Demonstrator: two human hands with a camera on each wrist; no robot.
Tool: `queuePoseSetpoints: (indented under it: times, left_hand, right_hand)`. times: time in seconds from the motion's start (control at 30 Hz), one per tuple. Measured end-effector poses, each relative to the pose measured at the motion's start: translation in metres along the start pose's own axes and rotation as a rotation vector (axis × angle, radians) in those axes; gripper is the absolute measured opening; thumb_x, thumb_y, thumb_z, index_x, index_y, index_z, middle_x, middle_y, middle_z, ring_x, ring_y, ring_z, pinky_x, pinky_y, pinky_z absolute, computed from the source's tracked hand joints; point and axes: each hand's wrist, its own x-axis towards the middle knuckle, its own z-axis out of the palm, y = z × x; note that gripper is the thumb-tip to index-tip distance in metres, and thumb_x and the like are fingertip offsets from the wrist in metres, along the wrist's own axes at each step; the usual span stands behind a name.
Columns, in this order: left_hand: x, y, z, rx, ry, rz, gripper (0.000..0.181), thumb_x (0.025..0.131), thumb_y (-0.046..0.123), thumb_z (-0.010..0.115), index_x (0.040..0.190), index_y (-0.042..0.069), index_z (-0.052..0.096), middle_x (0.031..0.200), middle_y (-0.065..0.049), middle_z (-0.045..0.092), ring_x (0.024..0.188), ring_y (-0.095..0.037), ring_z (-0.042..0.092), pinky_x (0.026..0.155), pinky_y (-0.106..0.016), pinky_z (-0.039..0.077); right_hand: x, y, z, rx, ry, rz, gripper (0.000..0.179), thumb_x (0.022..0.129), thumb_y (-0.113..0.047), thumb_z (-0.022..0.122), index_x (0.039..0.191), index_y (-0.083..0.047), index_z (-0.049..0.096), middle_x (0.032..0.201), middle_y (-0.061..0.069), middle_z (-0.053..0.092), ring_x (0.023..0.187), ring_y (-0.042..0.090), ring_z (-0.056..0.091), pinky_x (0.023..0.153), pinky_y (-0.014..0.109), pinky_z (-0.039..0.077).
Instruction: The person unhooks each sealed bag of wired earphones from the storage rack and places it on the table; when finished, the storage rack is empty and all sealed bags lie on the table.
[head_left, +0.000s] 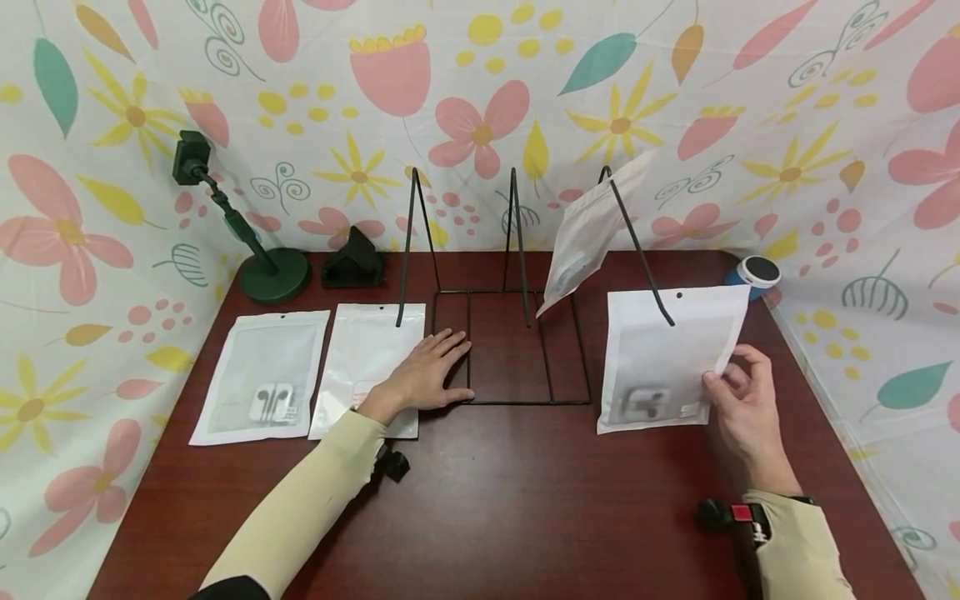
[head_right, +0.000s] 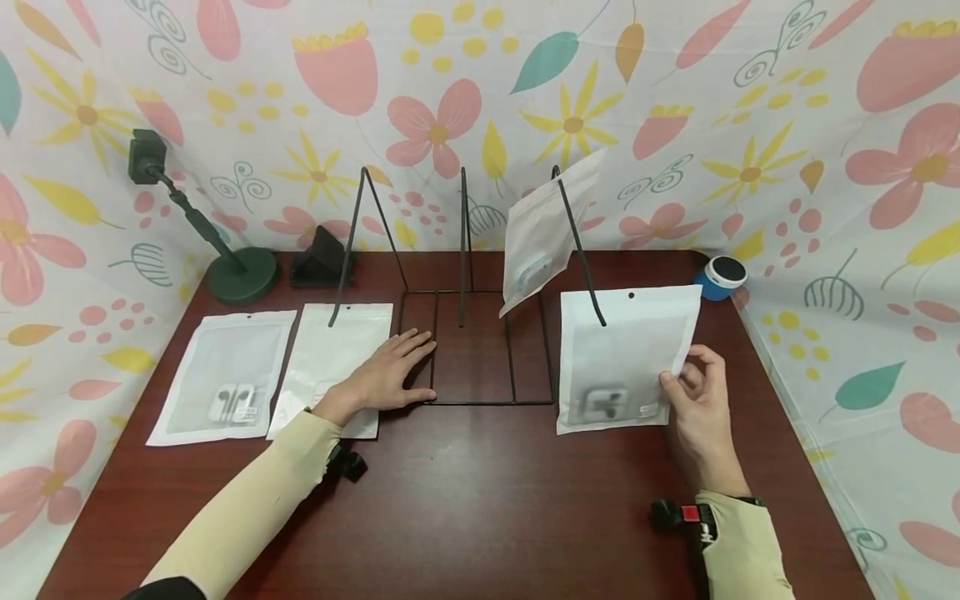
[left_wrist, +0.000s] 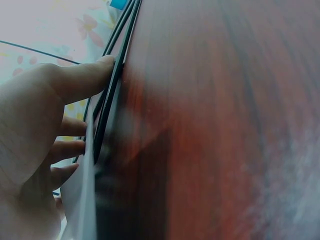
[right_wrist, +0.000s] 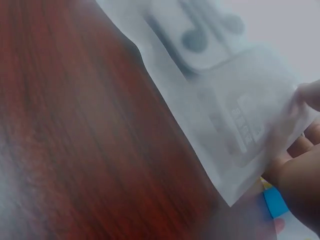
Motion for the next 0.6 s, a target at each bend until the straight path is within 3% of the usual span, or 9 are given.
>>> queuePoseSetpoints:
  times: [0.33, 0.6]
  left_hand:
    - [0.002, 0.001, 0.000, 0.006, 0.002, 0.006, 0.086, 0.090, 0.060, 0.057, 0.155, 0.011, 0.028, 0.162, -0.009, 0.022, 0.150, -0.031, 0.014, 0.122, -0.047, 0.014]
    - [0.002, 0.000, 0.002, 0.011, 0.001, 0.000, 0.086, 0.090, 0.061, 0.056, 0.155, 0.012, 0.028, 0.162, -0.008, 0.022, 0.150, -0.031, 0.014, 0.122, -0.047, 0.014]
  right_hand:
    - [0.009, 0.005, -0.008, -0.073, 0.046, 0.108, 0.049, 0.090, 0.020, 0.049, 0.127, -0.011, 0.038, 0.092, 0.004, 0.066, 0.075, 0.009, 0.066, 0.063, 0.018, 0.052]
    - [0.018, 0.006, -0.009, -0.330, 0.040, 0.197, 0.053, 0.088, 0.019, 0.051, 0.127, -0.015, 0.036, 0.089, -0.003, 0.063, 0.075, 0.002, 0.064, 0.064, 0.014, 0.051]
